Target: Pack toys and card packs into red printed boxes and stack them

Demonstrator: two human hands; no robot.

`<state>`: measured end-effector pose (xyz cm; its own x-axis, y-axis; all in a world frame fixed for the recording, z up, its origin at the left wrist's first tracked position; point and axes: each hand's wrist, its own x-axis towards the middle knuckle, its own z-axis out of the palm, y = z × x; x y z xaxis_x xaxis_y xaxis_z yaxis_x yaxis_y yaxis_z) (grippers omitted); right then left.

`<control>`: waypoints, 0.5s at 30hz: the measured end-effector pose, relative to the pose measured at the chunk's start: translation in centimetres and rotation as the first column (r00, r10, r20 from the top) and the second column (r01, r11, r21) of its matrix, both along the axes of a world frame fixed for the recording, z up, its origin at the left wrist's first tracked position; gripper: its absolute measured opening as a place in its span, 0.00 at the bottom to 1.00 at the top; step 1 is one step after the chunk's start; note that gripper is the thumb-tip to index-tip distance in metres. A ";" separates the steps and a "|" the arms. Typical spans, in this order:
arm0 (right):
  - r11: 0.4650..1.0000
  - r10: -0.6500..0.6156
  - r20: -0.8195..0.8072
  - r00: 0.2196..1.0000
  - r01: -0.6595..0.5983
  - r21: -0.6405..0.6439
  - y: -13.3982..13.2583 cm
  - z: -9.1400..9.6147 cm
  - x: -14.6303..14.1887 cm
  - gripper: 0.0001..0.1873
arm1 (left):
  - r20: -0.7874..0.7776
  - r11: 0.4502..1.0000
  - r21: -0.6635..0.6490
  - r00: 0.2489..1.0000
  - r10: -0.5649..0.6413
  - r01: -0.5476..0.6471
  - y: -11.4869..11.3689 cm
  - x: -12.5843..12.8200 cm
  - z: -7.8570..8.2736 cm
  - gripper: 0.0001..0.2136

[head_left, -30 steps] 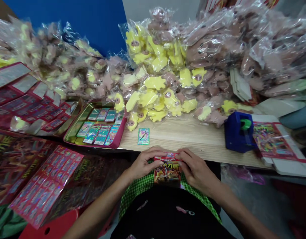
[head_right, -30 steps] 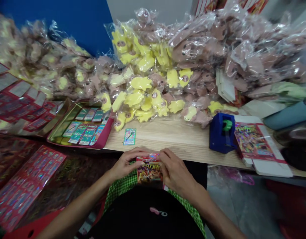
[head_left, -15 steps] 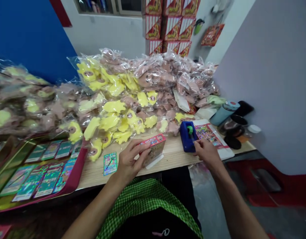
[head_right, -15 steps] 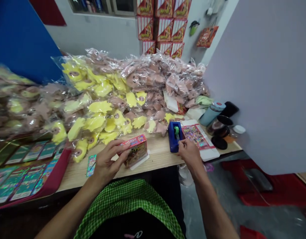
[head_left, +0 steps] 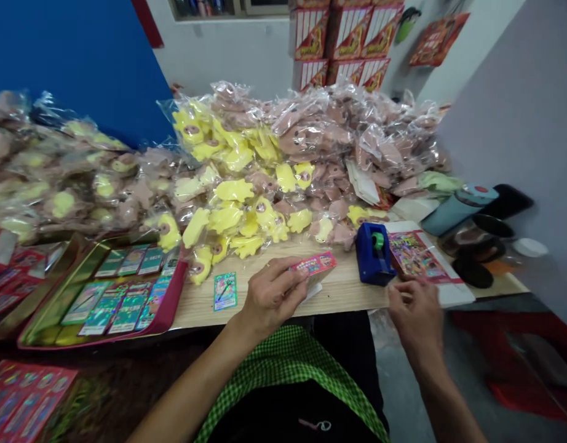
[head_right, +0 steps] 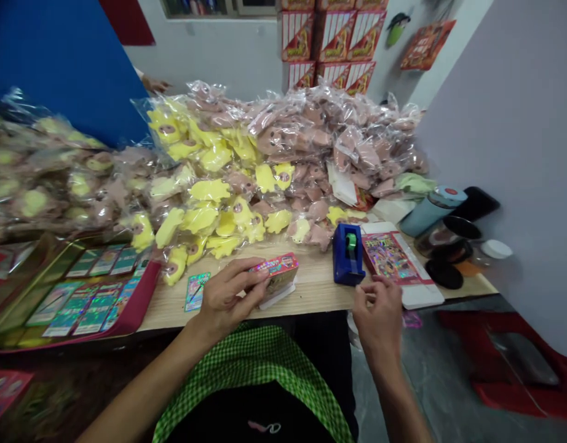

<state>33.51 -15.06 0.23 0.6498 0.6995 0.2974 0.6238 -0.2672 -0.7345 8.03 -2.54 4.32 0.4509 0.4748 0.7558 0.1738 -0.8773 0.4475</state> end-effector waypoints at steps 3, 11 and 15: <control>0.996 0.078 -0.136 0.988 -0.071 0.053 0.0 3.3 -3.2 0.12 | 0.011 1.000 0.009 1.000 -0.002 0.002 -0.1 0.2 0.0 0.02; 0.828 0.548 -0.632 0.547 -0.462 0.318 3.7 7.4 -9.7 0.32 | 0.022 0.999 -0.015 0.999 0.036 -0.036 -0.7 0.1 -0.2 0.09; 0.836 0.525 -0.689 0.499 -0.456 0.307 4.5 7.3 -10.1 0.51 | 0.031 0.998 -0.013 0.998 0.060 -0.060 -0.7 0.1 -0.4 0.11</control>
<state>23.43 -10.54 7.48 0.2250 0.9736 -0.0376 -0.1083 -0.0133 -0.9940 8.12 -3.27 3.92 0.3977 0.5098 0.7629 0.2117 -0.8600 0.4643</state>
